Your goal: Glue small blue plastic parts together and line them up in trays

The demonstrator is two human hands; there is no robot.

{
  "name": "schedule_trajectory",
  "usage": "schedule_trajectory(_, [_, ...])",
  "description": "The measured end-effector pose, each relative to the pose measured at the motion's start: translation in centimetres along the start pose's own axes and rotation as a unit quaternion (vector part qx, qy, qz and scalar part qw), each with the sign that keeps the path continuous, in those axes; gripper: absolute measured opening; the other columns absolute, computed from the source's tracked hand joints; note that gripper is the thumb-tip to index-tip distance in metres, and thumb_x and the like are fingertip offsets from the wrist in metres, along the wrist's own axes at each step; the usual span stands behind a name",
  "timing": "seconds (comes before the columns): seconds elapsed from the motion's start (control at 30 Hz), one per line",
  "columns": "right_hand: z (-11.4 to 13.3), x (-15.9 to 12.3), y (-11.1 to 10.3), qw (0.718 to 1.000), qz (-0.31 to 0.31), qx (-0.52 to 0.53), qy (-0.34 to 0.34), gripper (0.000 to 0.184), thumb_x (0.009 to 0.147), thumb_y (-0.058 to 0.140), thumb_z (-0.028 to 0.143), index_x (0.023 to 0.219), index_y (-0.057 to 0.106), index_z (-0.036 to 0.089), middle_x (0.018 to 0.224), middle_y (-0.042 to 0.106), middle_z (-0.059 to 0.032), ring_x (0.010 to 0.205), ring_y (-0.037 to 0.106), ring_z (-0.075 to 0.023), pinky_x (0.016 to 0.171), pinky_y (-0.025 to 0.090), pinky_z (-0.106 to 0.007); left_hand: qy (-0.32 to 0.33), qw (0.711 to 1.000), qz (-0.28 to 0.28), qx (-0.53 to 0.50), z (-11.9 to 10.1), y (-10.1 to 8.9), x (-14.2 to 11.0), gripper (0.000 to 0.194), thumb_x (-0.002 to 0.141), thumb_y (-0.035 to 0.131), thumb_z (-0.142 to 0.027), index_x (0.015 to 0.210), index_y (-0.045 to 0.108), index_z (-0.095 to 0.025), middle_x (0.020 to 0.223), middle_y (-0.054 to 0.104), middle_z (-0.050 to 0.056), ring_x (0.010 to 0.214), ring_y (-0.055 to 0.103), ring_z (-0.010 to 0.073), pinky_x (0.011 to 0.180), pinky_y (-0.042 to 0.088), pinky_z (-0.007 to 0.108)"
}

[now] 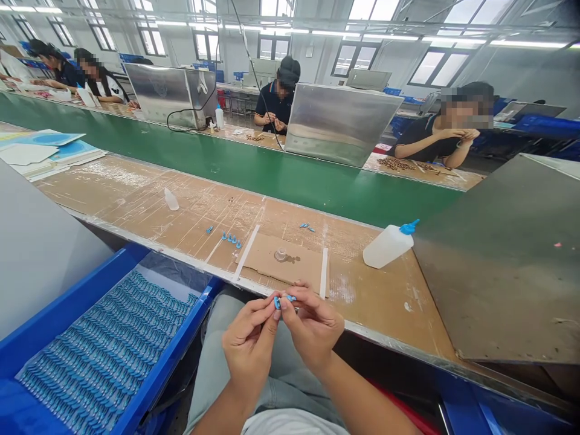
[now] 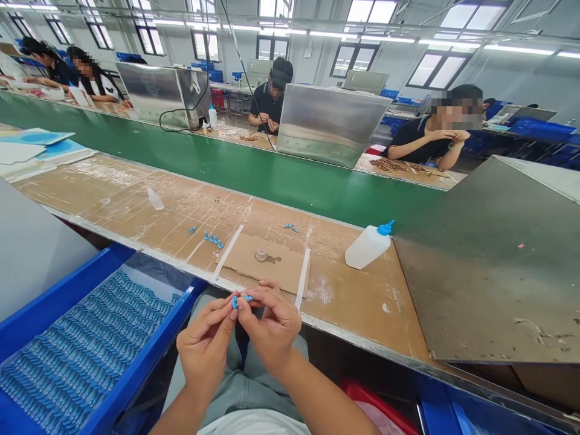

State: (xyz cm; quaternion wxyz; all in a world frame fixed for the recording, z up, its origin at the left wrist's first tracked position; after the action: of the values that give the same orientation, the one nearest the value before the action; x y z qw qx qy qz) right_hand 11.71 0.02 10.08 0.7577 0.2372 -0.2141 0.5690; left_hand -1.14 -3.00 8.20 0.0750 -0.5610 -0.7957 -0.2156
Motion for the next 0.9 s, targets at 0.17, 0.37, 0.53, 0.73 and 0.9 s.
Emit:
schedule_trajectory(0.17, [0.2, -0.1, 0.6, 1.000, 0.008, 0.010, -0.026, 0.023, 0.069, 0.072, 0.006, 0.085, 0.067, 0.022, 0.073, 0.071, 0.0026, 0.061, 0.066, -0.0150, 0.097, 0.043, -0.051, 0.021, 1.000, -0.004, 0.018, -0.1, -0.5, 0.2, 0.027, 0.076, 0.064, -0.006, 0.094, 0.072, -0.025, 0.100, 0.069, 0.005, 0.095, 0.065, 0.0200, 0.083, 0.055, 0.035])
schedule_trajectory(0.37, [-0.7, -0.6, 0.8, 1.000, 0.008, -0.004, 0.007, 0.018, 0.070, 0.073, 0.009, 0.083, 0.067, 0.021, 0.077, 0.071, -0.0003, 0.074, 0.068, -0.0191, 0.098, 0.039, -0.051, -0.012, 0.998, -0.040, 0.054, 0.6, -1.0, 0.2, 0.020, 0.076, 0.066, -0.015, 0.093, 0.073, -0.024, 0.097, 0.065, 0.005, 0.092, 0.063, 0.0167, 0.079, 0.054, 0.028])
schedule_trajectory(0.53, [-1.6, -1.0, 0.6, 0.999, -0.036, 0.009, 0.021, 0.017, 0.069, 0.074, 0.010, 0.081, 0.067, 0.020, 0.075, 0.071, -0.0009, 0.065, 0.065, -0.0171, 0.088, 0.044, -0.046, -0.042, 0.998, -0.028, 0.044, 1.4, -0.6, -0.2, 0.022, 0.081, 0.061, -0.018, 0.101, 0.071, -0.023, 0.100, 0.062, 0.005, 0.096, 0.060, 0.0158, 0.083, 0.052, 0.027])
schedule_trajectory(0.73, [-2.5, -1.4, 0.4, 0.997, -0.072, -0.013, 0.035, 0.015, 0.069, 0.075, 0.015, 0.082, 0.069, 0.019, 0.061, 0.068, 0.0024, 0.055, 0.061, -0.0132, 0.098, 0.040, -0.049, -0.057, 0.998, -0.020, -0.033, 2.3, 0.2, -0.6, 0.025, 0.082, 0.059, -0.018, 0.104, 0.069, -0.022, 0.100, 0.061, 0.007, 0.098, 0.059, 0.0180, 0.087, 0.051, 0.032])
schedule_trajectory(0.9, [-3.0, -1.6, 0.0, 0.995, -0.085, -0.002, 0.047, 0.017, 0.068, 0.076, 0.016, 0.084, 0.069, 0.018, 0.061, 0.068, 0.0019, 0.061, 0.063, -0.0146, 0.095, 0.044, -0.048, -0.054, 0.996, -0.009, -0.064, 2.6, 0.6, -0.6, 0.028, 0.080, 0.061, -0.017, 0.106, 0.069, -0.023, 0.102, 0.061, 0.007, 0.100, 0.058, 0.0192, 0.090, 0.050, 0.035])
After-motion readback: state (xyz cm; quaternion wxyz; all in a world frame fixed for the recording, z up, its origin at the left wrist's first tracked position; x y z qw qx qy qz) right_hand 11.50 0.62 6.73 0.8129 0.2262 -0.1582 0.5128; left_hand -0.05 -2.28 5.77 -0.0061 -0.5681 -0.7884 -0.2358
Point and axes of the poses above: each hand's wrist, its own x-axis towards the middle knuckle, its own y-axis out of the palm, z = x × y, the point moved 6 cm from there along x, towards the middle knuckle
